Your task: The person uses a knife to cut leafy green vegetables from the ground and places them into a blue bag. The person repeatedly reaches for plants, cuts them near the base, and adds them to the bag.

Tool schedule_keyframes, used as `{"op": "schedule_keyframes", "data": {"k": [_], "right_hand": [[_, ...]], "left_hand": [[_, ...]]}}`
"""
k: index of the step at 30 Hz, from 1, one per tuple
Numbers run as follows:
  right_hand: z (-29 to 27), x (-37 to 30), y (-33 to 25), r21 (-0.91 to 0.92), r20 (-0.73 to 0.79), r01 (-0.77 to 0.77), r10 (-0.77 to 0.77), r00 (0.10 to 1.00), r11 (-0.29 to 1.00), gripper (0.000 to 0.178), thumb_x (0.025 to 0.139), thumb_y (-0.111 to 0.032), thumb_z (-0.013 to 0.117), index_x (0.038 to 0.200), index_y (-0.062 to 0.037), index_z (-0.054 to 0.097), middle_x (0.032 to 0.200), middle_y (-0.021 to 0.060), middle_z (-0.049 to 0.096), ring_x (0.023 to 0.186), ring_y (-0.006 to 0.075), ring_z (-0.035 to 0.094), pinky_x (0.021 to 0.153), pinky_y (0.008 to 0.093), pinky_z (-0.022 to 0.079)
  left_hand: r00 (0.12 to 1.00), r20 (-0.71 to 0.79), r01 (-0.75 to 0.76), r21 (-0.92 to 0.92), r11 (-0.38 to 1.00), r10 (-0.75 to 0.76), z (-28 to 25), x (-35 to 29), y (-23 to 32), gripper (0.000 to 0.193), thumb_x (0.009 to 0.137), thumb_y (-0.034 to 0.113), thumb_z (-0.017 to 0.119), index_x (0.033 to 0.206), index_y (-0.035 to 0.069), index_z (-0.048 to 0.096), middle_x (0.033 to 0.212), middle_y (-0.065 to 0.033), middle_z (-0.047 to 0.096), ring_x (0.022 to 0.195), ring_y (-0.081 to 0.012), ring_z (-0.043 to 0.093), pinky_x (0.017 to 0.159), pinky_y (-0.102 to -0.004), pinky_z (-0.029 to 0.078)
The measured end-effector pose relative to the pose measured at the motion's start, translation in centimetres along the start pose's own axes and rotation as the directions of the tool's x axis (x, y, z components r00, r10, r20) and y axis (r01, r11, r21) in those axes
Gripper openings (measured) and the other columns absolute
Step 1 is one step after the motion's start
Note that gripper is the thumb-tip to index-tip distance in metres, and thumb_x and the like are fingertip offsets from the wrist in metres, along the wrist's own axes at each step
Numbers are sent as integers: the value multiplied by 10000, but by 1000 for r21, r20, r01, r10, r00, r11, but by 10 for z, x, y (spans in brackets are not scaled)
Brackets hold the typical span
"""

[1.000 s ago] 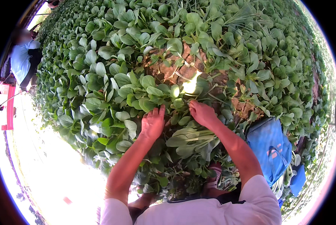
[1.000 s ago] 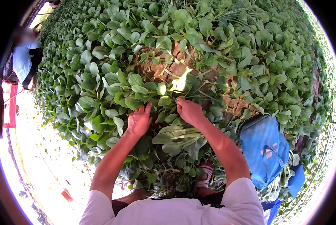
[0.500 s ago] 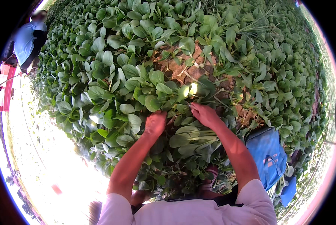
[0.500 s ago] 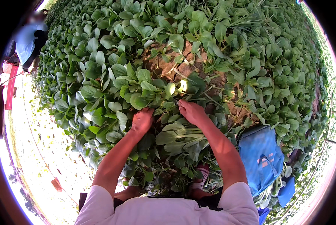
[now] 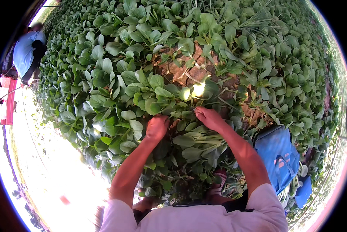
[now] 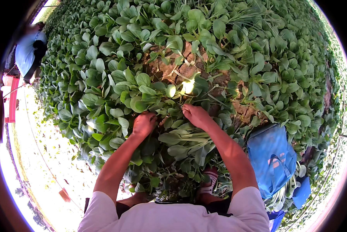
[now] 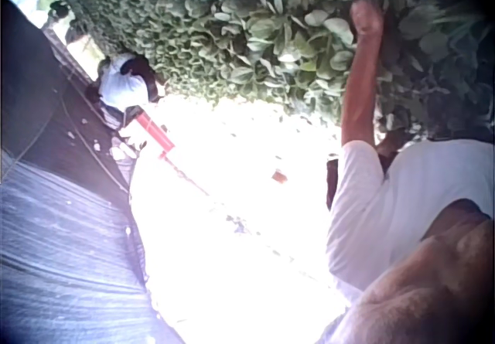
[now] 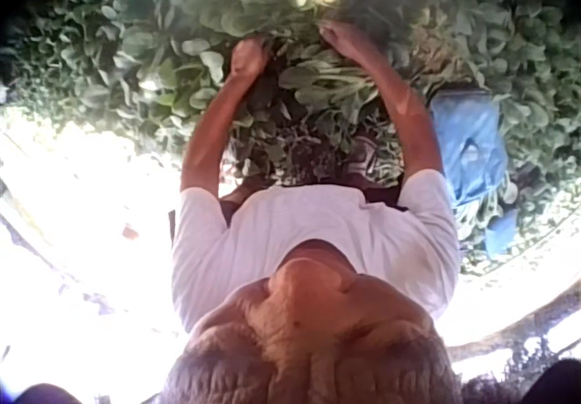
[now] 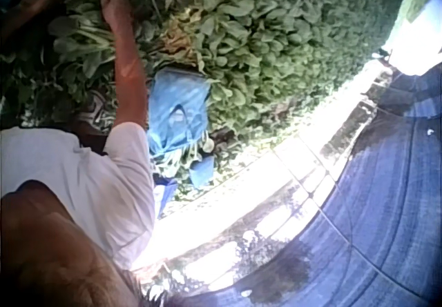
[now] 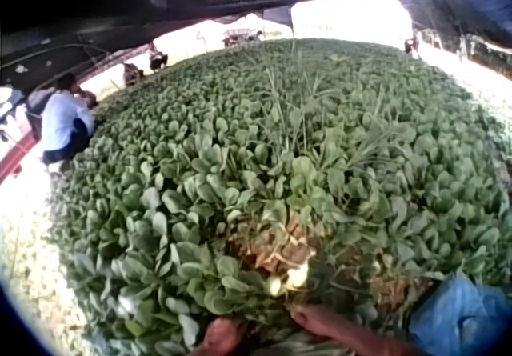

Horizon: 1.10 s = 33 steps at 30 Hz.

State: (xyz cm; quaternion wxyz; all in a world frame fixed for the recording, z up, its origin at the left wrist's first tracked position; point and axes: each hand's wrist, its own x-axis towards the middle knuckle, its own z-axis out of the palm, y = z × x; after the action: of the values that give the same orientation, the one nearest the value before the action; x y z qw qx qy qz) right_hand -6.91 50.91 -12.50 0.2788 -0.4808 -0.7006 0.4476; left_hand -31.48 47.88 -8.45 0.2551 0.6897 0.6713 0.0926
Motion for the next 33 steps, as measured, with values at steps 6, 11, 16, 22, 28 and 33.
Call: {"op": "schedule_keyframes", "data": {"k": [6, 11, 16, 22, 28, 33], "right_hand": [[-5, -1, -16, -326, 168, -111, 173, 971, 939, 203, 894, -266, 502, 987, -92, 551, 839, 145, 643, 791, 359, 616, 646, 452, 478], [-7, -3, -5, -234, 162, -112, 153, 975, 966, 215, 899, -276, 501, 1009, -100, 559, 835, 131, 647, 775, 345, 621, 643, 458, 477], [0, -6, -6, -264, 94, -115, 144, 985, 958, 266, 885, -283, 543, 1070, -92, 560, 848, 113, 656, 792, 333, 626, 674, 425, 485], [-30, -6, -14, 225, -183, -235, 278, 943, 946, 307, 802, -263, 675, 987, -40, 573, 809, 65, 624, 703, 148, 598, 646, 280, 475], [-39, -1, -79, 598, 248, -352, 251, 936, 720, 254, 851, -226, 640, 990, -24, 573, 849, 28, 620, 657, 77, 579, 570, 231, 463], [-46, 3, -89, 548, 40, -261, 287, 957, 794, 199, 821, -140, 647, 963, -27, 565, 847, 26, 611, 702, 97, 581, 633, 254, 476]], "left_hand": [[1000, 12, 11, 28, 1000, -12, 2, -1, -2, 192, 795, 194, 625, 933, 70, 672, 916, -159, 635, 829, -354, 608, 761, -411, 484], [998, 20, 63, -80, 995, -62, 3, 1, -5, 203, 792, 212, 635, 922, 62, 677, 915, -155, 640, 854, -349, 604, 776, -396, 475], [990, 65, 130, -146, 981, -122, -10, -2, 3, 232, 809, 222, 642, 959, 49, 676, 890, -126, 653, 837, -289, 623, 773, -360, 475], [951, 276, 283, -603, 746, -138, -56, -21, 10, 223, 833, 186, 680, 1000, 39, 678, 816, 30, 620, 738, -78, 532, 692, -237, 442], [925, 340, 360, -644, 675, -169, -77, -31, 32, 230, 834, 228, 694, 1015, 87, 680, 804, 62, 597, 627, -27, 466, 551, -200, 403], [998, 21, -52, -329, 943, 62, -91, -20, 63, 338, 806, 198, 702, 1096, 42, 625, 1010, -38, 586, 686, -95, 502, 627, -272, 449]]}}
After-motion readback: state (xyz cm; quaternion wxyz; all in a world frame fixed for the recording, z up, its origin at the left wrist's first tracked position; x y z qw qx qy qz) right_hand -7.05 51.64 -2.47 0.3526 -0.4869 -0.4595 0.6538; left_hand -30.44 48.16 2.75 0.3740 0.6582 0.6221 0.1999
